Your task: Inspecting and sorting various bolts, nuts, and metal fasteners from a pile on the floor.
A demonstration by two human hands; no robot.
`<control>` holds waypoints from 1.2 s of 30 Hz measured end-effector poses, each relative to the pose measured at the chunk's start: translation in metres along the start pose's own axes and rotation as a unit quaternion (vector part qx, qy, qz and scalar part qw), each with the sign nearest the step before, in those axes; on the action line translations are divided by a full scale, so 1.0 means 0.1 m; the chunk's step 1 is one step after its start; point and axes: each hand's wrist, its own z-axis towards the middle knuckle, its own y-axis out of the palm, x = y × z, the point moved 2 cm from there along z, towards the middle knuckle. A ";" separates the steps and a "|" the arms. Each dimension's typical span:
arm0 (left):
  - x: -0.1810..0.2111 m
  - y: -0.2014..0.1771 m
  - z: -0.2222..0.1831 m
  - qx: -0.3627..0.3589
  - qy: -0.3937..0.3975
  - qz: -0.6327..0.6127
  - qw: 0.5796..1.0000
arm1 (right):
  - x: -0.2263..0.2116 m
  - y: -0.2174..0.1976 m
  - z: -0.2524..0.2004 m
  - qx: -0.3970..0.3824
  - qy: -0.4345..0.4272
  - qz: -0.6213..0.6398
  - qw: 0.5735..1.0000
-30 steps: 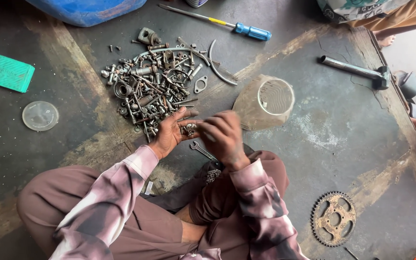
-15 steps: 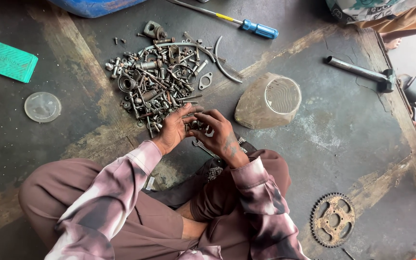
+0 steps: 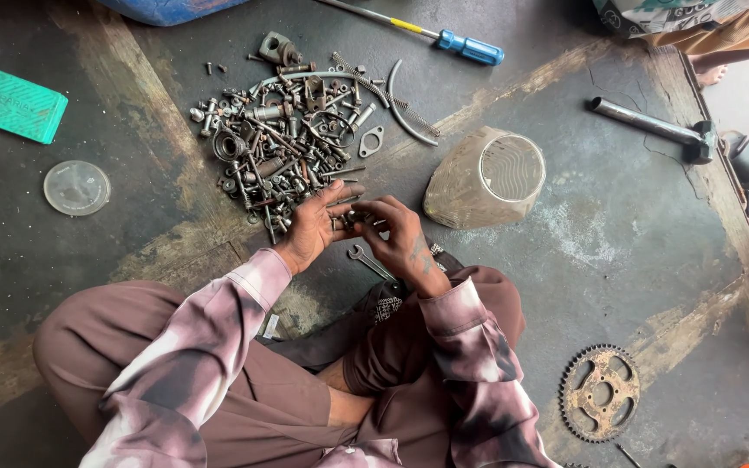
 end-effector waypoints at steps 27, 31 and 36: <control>-0.07 -0.07 0.09 0.069 0.042 0.133 0.988 | 0.39 -0.05 -0.04 0.132 0.084 0.182 0.971; -0.08 -0.12 0.11 0.064 0.033 0.097 0.993 | 0.17 -0.24 -0.10 0.236 -0.033 0.027 0.971; -0.09 -0.13 0.12 0.062 0.052 0.100 0.992 | 0.05 -0.77 -0.23 0.484 -0.283 -0.283 0.778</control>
